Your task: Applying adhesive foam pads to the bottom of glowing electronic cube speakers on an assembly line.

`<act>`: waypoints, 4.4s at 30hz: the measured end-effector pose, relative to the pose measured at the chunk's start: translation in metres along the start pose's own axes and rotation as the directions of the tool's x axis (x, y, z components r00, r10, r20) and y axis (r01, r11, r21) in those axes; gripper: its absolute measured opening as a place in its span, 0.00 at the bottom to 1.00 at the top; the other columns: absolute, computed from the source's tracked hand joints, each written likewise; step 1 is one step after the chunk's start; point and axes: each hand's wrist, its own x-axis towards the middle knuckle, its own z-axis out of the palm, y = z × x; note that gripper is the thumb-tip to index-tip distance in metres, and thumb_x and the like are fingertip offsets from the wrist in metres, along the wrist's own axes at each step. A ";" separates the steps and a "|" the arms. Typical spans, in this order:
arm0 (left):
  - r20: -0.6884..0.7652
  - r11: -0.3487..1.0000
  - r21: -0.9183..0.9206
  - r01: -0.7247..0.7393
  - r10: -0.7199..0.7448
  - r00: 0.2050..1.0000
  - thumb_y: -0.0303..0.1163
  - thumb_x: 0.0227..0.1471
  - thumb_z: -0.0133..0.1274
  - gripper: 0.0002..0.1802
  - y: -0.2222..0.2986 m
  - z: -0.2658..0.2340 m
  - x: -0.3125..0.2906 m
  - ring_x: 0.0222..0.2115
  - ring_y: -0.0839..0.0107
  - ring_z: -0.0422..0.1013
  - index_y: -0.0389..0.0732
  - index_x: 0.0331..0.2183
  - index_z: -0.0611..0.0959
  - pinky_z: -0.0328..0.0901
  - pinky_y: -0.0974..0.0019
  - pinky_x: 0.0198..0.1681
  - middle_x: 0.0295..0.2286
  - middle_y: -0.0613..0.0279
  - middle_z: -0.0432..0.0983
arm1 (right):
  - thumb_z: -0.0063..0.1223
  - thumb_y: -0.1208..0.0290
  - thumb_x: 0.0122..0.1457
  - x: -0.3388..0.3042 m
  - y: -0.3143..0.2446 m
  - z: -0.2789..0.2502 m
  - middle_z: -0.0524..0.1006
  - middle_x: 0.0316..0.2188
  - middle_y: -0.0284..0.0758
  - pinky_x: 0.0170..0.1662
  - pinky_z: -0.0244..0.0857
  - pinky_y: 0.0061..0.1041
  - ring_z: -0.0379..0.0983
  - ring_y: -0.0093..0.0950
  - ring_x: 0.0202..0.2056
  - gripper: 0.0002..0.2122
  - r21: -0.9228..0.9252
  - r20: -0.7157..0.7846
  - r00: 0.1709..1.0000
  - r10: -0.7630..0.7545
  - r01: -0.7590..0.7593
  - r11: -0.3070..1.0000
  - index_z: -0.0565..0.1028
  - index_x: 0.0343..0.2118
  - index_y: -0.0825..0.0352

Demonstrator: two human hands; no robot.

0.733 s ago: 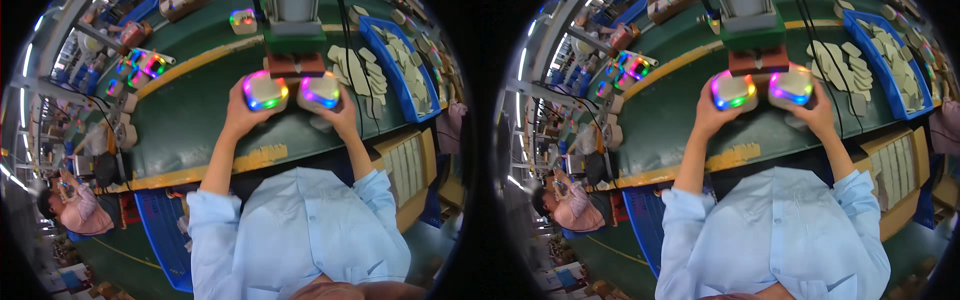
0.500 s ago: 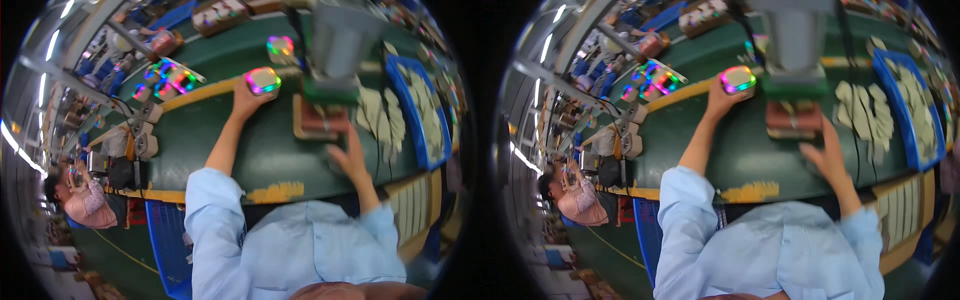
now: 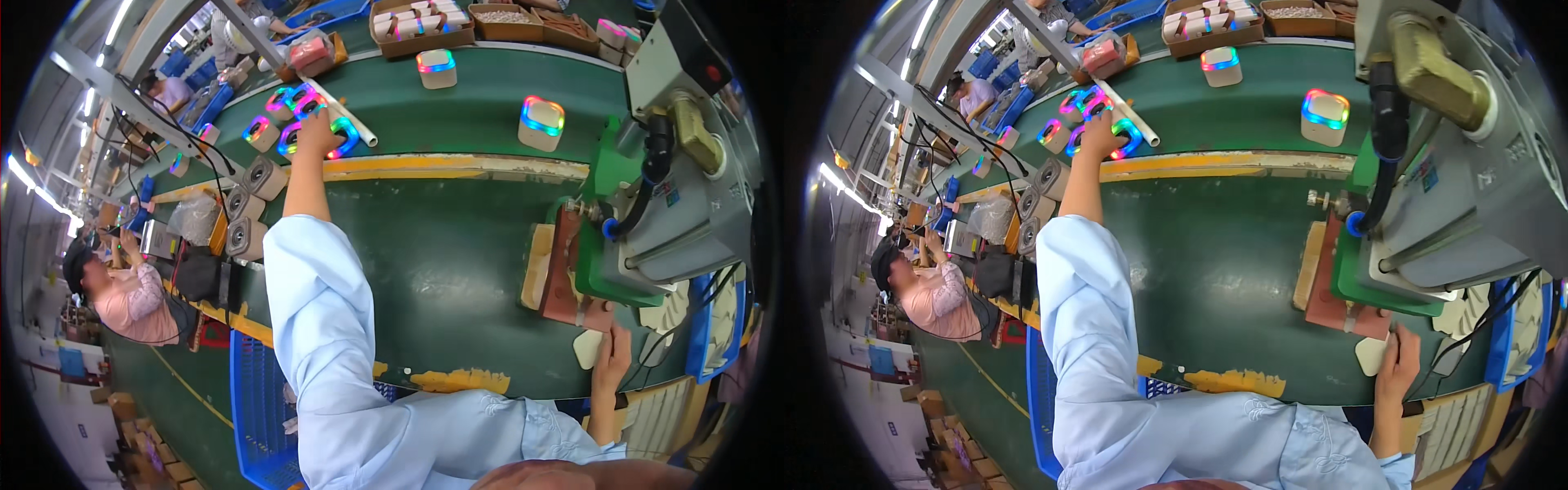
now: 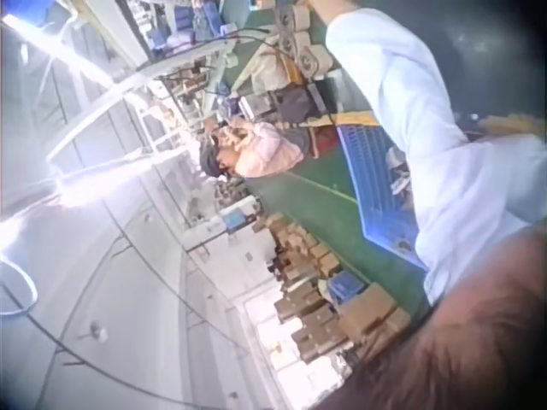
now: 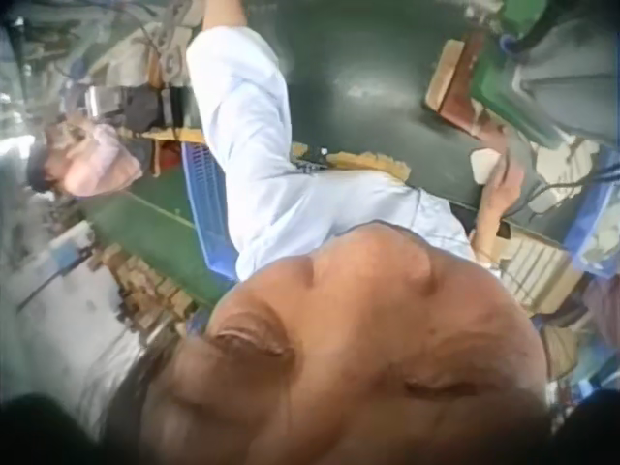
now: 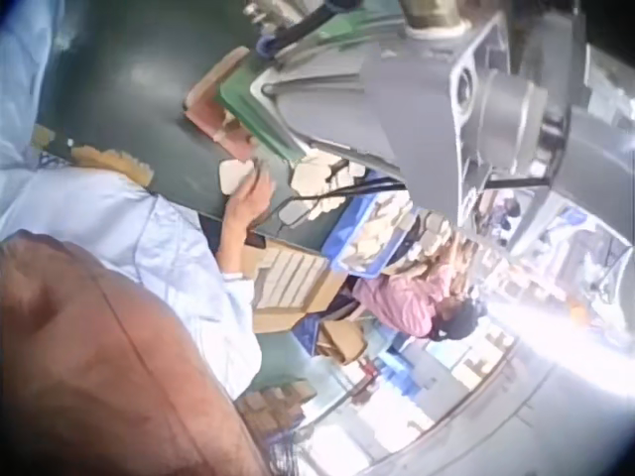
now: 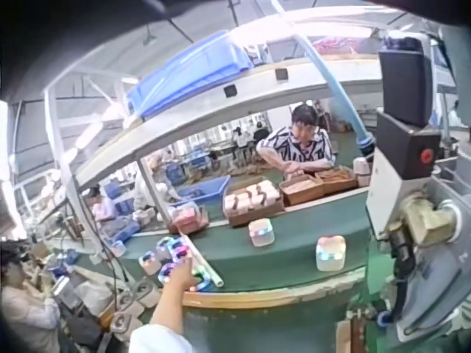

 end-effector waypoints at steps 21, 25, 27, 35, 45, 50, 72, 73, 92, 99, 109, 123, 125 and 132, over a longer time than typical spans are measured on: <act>0.183 0.191 -0.979 0.072 0.668 0.721 0.43 0.41 0.69 0.46 0.155 -0.089 -0.344 0.57 0.60 0.67 0.34 0.59 0.71 0.62 0.61 0.59 0.57 0.48 0.68 | 0.67 0.76 0.47 -0.051 -0.125 0.031 0.72 0.54 0.46 0.54 0.68 0.35 0.71 0.43 0.53 0.24 0.374 0.159 0.722 -0.674 0.588 0.718 0.75 0.50 0.69; 0.100 0.083 -0.994 0.067 0.503 0.858 0.41 0.30 0.75 0.66 0.157 -0.080 -0.402 0.62 0.56 0.61 0.36 0.66 0.56 0.57 0.59 0.64 0.61 0.45 0.62 | 0.66 0.74 0.48 -0.028 -0.147 0.064 0.72 0.54 0.46 0.54 0.68 0.36 0.69 0.44 0.55 0.24 0.432 0.148 0.536 -0.831 0.721 0.542 0.74 0.50 0.69; 0.093 0.223 -0.975 -0.008 0.439 0.894 0.41 0.29 0.76 0.65 0.166 -0.081 -0.410 0.60 0.54 0.64 0.38 0.65 0.58 0.60 0.58 0.61 0.58 0.46 0.64 | 0.65 0.72 0.49 -0.017 -0.156 0.073 0.71 0.55 0.45 0.56 0.65 0.39 0.68 0.45 0.56 0.24 0.411 0.207 0.471 -0.858 0.753 0.513 0.74 0.51 0.69; 0.022 0.227 -0.972 -0.067 0.368 0.930 0.38 0.27 0.76 0.57 0.167 -0.078 -0.403 0.52 0.51 0.68 0.39 0.59 0.66 0.64 0.57 0.56 0.50 0.48 0.70 | 0.60 0.65 0.55 0.000 -0.160 0.073 0.66 0.61 0.44 0.66 0.55 0.46 0.59 0.47 0.64 0.27 0.237 0.468 0.194 -0.862 0.912 0.334 0.69 0.57 0.69; 0.039 0.176 -0.984 -0.029 0.370 0.928 0.39 0.30 0.74 0.56 0.190 -0.087 -0.424 0.57 0.62 0.68 0.37 0.61 0.67 0.60 0.60 0.61 0.53 0.53 0.72 | 0.77 0.63 0.40 -0.047 -0.104 0.069 0.63 0.64 0.47 0.66 0.54 0.33 0.60 0.39 0.65 0.54 0.495 0.481 0.759 -0.440 0.179 0.850 0.53 0.68 0.69; 0.021 0.191 -0.978 -0.079 0.473 0.881 0.44 0.35 0.73 0.58 0.225 -0.095 -0.367 0.58 0.56 0.67 0.38 0.64 0.63 0.61 0.59 0.60 0.58 0.48 0.67 | 0.77 0.73 0.37 -0.073 -0.055 0.007 0.72 0.55 0.36 0.59 0.63 0.28 0.69 0.25 0.55 0.47 0.576 0.311 0.926 -0.214 -0.005 0.818 0.62 0.64 0.70; -0.266 0.582 -0.797 -0.160 -0.101 0.959 0.46 0.37 0.71 0.46 0.212 0.012 -0.088 0.51 0.49 0.68 0.34 0.53 0.70 0.61 0.48 0.57 0.49 0.44 0.72 | 0.63 0.66 0.55 0.078 0.085 -0.022 0.65 0.61 0.53 0.66 0.52 0.41 0.59 0.51 0.63 0.33 -0.615 -0.296 0.901 -0.318 0.075 0.785 0.64 0.62 0.73; -0.301 0.588 -0.790 -0.172 -0.127 0.945 0.49 0.38 0.70 0.47 0.203 0.020 -0.063 0.53 0.46 0.66 0.33 0.54 0.70 0.59 0.47 0.58 0.50 0.42 0.71 | 0.63 0.68 0.55 0.078 0.077 -0.033 0.66 0.60 0.53 0.65 0.54 0.42 0.61 0.50 0.61 0.32 -0.610 -0.221 0.941 -0.256 0.071 0.789 0.65 0.61 0.72; -0.299 0.862 -0.477 0.172 -0.344 0.890 0.55 0.42 0.68 0.42 -0.027 0.020 -0.048 0.46 0.50 0.74 0.33 0.50 0.78 0.69 0.49 0.49 0.46 0.45 0.77 | 0.57 0.68 0.60 0.033 -0.029 -0.033 0.73 0.56 0.41 0.59 0.62 0.31 0.70 0.33 0.56 0.27 0.280 -0.089 0.981 0.173 -0.142 0.949 0.67 0.61 0.69; -0.050 0.470 -0.858 -0.207 0.325 0.944 0.38 0.35 0.72 0.48 0.118 -0.096 -0.263 0.53 0.57 0.69 0.35 0.57 0.70 0.64 0.58 0.57 0.53 0.50 0.70 | 0.36 0.53 0.72 -0.007 -0.034 -0.019 0.74 0.53 0.46 0.50 0.70 0.32 0.75 0.37 0.50 0.26 0.893 0.430 0.899 0.082 -0.436 0.108 0.66 0.59 0.74; -0.040 0.081 -0.992 -0.093 0.498 0.866 0.34 0.32 0.75 0.61 0.198 -0.085 -0.417 0.58 0.60 0.65 0.38 0.65 0.59 0.60 0.60 0.62 0.59 0.51 0.65 | 0.67 0.72 0.48 -0.058 -0.108 0.017 0.74 0.53 0.44 0.53 0.68 0.36 0.72 0.39 0.52 0.27 0.400 0.176 0.805 -0.566 0.467 0.788 0.74 0.53 0.69; 0.023 0.178 -0.982 -0.066 0.456 0.890 0.39 0.30 0.75 0.55 0.193 -0.083 -0.416 0.52 0.51 0.68 0.37 0.59 0.66 0.64 0.55 0.56 0.50 0.49 0.70 | 0.68 0.53 0.48 -0.030 -0.119 0.044 0.50 0.70 0.48 0.68 0.48 0.47 0.46 0.48 0.70 0.47 0.267 0.456 0.454 -0.765 0.751 0.604 0.55 0.67 0.67; 0.010 0.180 -0.980 -0.080 0.452 0.892 0.38 0.31 0.76 0.56 0.197 -0.090 -0.420 0.56 0.60 0.68 0.36 0.61 0.66 0.61 0.60 0.60 0.54 0.51 0.70 | 0.79 0.59 0.36 -0.037 -0.096 0.044 0.52 0.69 0.46 0.68 0.49 0.36 0.51 0.39 0.69 0.59 0.453 0.389 0.704 -0.595 0.416 0.789 0.50 0.69 0.69; -0.104 0.110 -0.979 -0.171 0.448 0.888 0.40 0.31 0.75 0.61 0.245 -0.095 -0.343 0.58 0.56 0.65 0.36 0.64 0.61 0.61 0.58 0.60 0.56 0.49 0.68 | 0.76 0.72 0.39 -0.082 -0.032 0.002 0.74 0.52 0.39 0.56 0.67 0.30 0.73 0.30 0.52 0.41 0.615 0.250 0.966 -0.069 -0.104 0.781 0.65 0.59 0.71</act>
